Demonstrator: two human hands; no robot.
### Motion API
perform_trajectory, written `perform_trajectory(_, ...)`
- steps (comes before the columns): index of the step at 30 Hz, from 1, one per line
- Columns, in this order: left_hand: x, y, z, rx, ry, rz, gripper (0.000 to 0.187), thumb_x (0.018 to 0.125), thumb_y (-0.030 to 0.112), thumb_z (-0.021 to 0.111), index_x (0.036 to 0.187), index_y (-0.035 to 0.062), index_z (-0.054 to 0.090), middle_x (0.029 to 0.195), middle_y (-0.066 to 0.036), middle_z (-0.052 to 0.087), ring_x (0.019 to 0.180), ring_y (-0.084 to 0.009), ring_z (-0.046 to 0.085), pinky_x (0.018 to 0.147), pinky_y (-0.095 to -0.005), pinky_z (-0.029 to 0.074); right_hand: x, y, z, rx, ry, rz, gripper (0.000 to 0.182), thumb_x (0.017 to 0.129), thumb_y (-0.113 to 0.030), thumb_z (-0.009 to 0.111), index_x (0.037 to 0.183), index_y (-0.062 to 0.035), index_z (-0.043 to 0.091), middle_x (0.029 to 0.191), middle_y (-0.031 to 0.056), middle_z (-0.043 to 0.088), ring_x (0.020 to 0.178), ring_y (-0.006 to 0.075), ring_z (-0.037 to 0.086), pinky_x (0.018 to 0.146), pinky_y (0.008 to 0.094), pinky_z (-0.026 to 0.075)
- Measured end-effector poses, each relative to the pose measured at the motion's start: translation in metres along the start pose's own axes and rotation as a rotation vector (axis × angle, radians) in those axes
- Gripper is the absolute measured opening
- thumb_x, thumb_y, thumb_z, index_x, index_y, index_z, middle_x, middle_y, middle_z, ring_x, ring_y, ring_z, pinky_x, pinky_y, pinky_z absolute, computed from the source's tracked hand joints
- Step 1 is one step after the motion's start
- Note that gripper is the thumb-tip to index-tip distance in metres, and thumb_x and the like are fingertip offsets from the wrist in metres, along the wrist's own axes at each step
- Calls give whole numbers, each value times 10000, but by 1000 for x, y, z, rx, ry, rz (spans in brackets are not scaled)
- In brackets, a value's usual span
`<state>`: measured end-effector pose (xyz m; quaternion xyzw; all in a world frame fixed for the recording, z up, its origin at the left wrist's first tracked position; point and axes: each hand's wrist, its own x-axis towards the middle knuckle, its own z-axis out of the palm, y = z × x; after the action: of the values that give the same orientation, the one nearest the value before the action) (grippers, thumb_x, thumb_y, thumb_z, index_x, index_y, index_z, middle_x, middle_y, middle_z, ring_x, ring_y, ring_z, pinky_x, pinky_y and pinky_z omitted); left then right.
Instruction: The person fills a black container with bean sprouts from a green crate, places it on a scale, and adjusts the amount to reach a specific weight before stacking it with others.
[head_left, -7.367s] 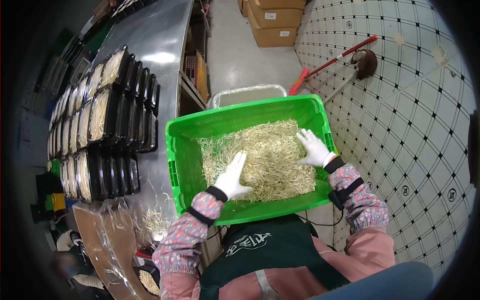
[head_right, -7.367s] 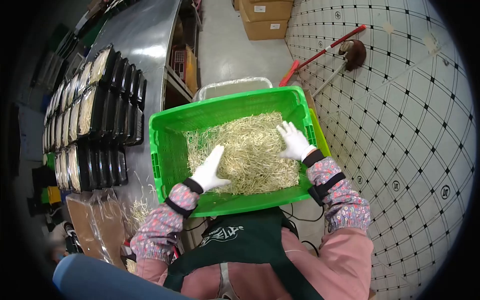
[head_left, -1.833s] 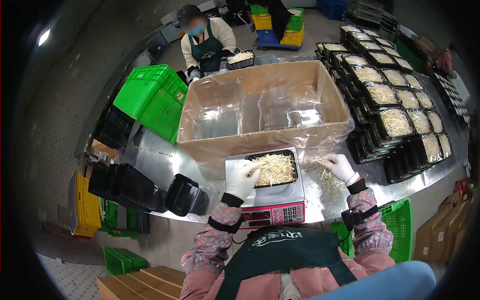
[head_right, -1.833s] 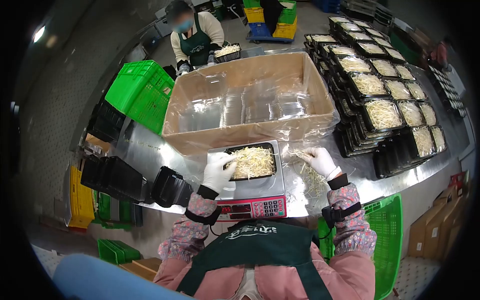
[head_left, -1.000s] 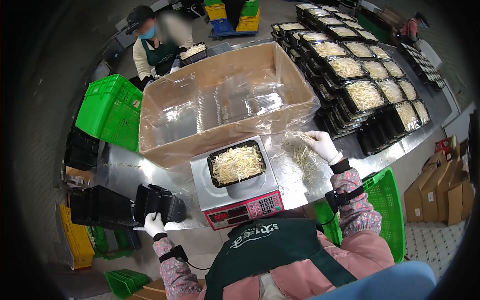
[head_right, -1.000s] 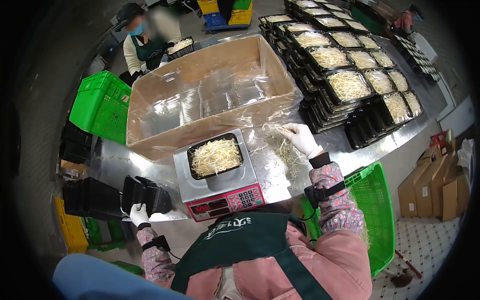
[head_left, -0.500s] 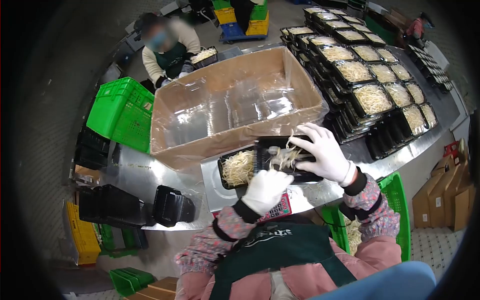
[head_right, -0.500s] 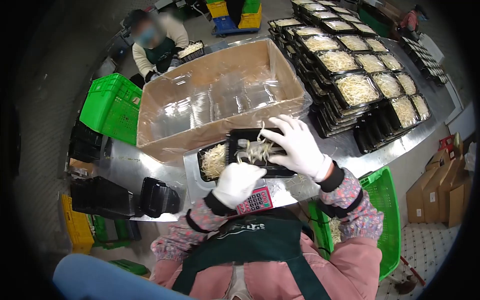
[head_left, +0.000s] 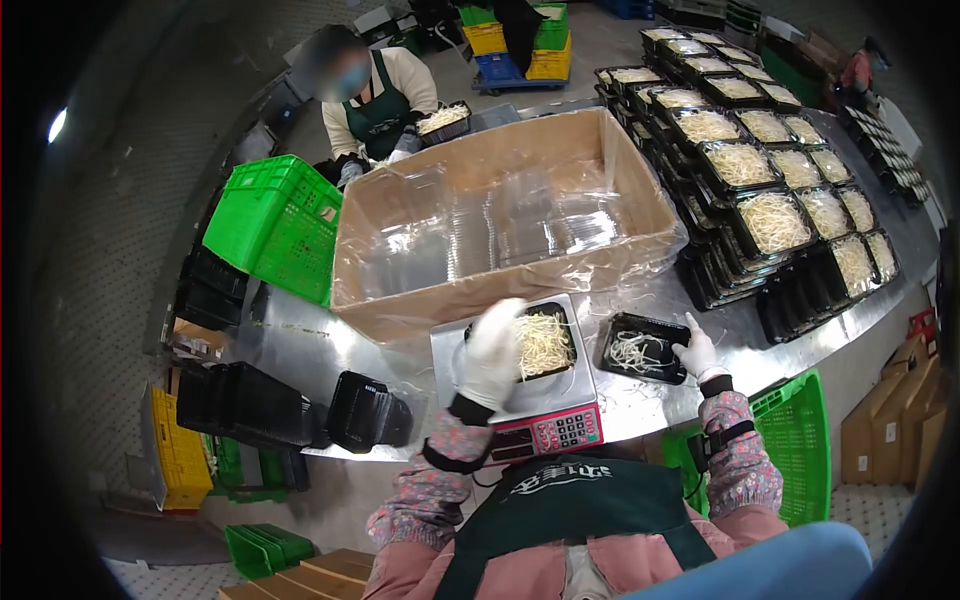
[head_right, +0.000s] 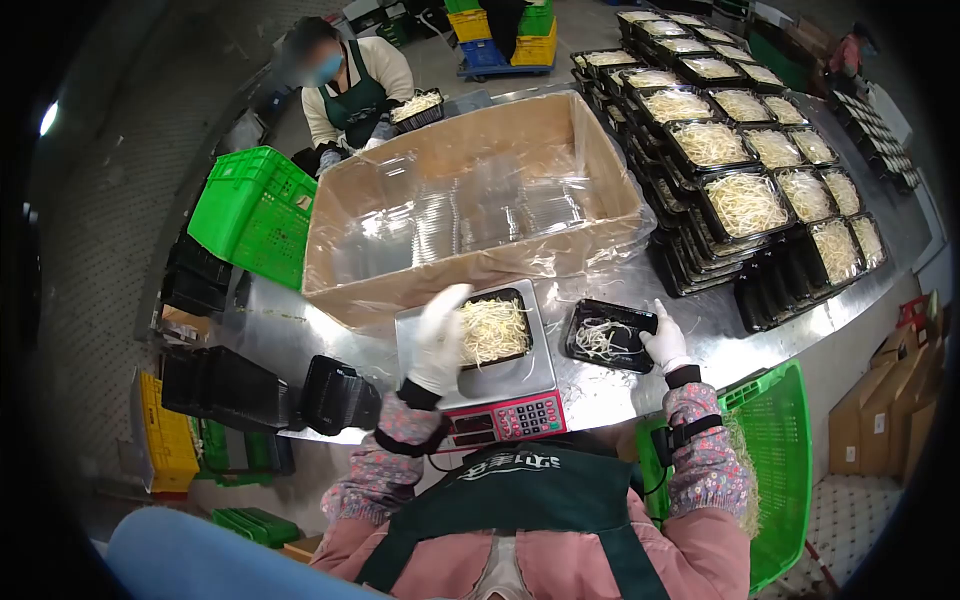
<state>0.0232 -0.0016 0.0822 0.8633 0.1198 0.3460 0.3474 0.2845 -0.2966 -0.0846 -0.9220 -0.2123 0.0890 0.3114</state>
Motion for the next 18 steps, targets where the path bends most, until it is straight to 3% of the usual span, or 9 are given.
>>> perform_trajectory(2, -14, -53, -25, -79, 119, -278, 361, 989, 111, 430, 1303, -29, 542, 1310, -182, 572, 1242, -278, 526, 1073, -354, 384, -6, -45, -13, -164, 129, -122, 678, 768, -202, 750, 1376, -46, 493, 1317, 244, 549, 1199, 378, 535, 1035, 423, 415)
perform_trajectory(5, -36, -84, -27, -290, 90, -358, 441, 1034, 155, 371, 1430, -36, 401, 1403, -181, 508, 1317, -265, 471, 1114, -349, 332, 5, -142, -26, 15, 240, -542, 759, 741, -280, 787, 1365, 7, 465, 1335, 239, 531, 1240, 382, 505, 1044, 441, 407)
perform_trajectory(7, -37, -78, -14, -253, 49, -308, 461, 1041, 163, 349, 1453, -43, 351, 1425, -184, 489, 1342, -260, 448, 1127, -345, 313, -8, -221, -20, 197, 75, -780, 772, 736, -315, 783, 1349, 27, 461, 1321, 232, 537, 1246, 376, 500, 1052, 439, 398)
perform_trajectory(9, -37, -76, 2, -145, -12, -265, 509, 1012, 162, 412, 1473, -30, 315, 1430, -201, 474, 1340, -300, 445, 1120, -362, 328, -31, -270, 14, 92, 30, -970, 778, 725, -365, 774, 1335, 19, 480, 1304, 229, 547, 1233, 366, 512, 1035, 438, 407)
perform_trajectory(11, -28, -46, 4, 170, -217, -427, 549, 963, 160, 490, 1465, -8, 343, 1404, -216, 484, 1306, -355, 460, 1098, -392, 355, -43, -284, 45, -121, -145, -1034, 774, 710, -389, 761, 1315, 12, 494, 1297, 227, 551, 1216, 346, 525, 1015, 448, 412)
perform_trajectory(12, -43, -72, 15, 266, -115, -136, 553, 921, 173, 546, 1434, 20, 409, 1381, -205, 503, 1283, -374, 465, 1078, -428, 366, -40, -283, 53, -138, -154, -1022, 756, 660, -313, 782, 1272, 22, 490, 1202, 187, 572, 1061, 336, 587, 880, 448, 482)
perform_trajectory(13, -44, -76, 15, 261, -113, -134, 553, 921, 173, 546, 1434, 20, 409, 1381, -205, 503, 1283, -374, 465, 1078, -428, 366, -36, -279, 55, -144, -153, -1022, 756, 660, -313, 782, 1272, 22, 490, 1202, 187, 572, 1061, 336, 587, 880, 448, 482)
perform_trajectory(15, -46, -82, 16, 413, -211, 12, 518, 917, 201, 557, 1400, 37, 465, 1385, -178, 512, 1298, -352, 457, 1070, -443, 362, -23, -262, 48, -266, -256, -964, 583, 658, -258, 768, 1133, 17, 571, 1028, 166, 629, 934, 310, 626, 780, 426, 519)
perform_trajectory(18, -43, -71, 16, 492, -278, 0, 498, 921, 220, 556, 1380, 42, 487, 1407, -160, 496, 1315, -345, 438, 1059, -444, 364, -14, -242, 51, -315, -238, -1011, 234, 719, -139, 662, 905, 1, 635, 807, 157, 655, 802, 319, 660, 673, 422, 540)
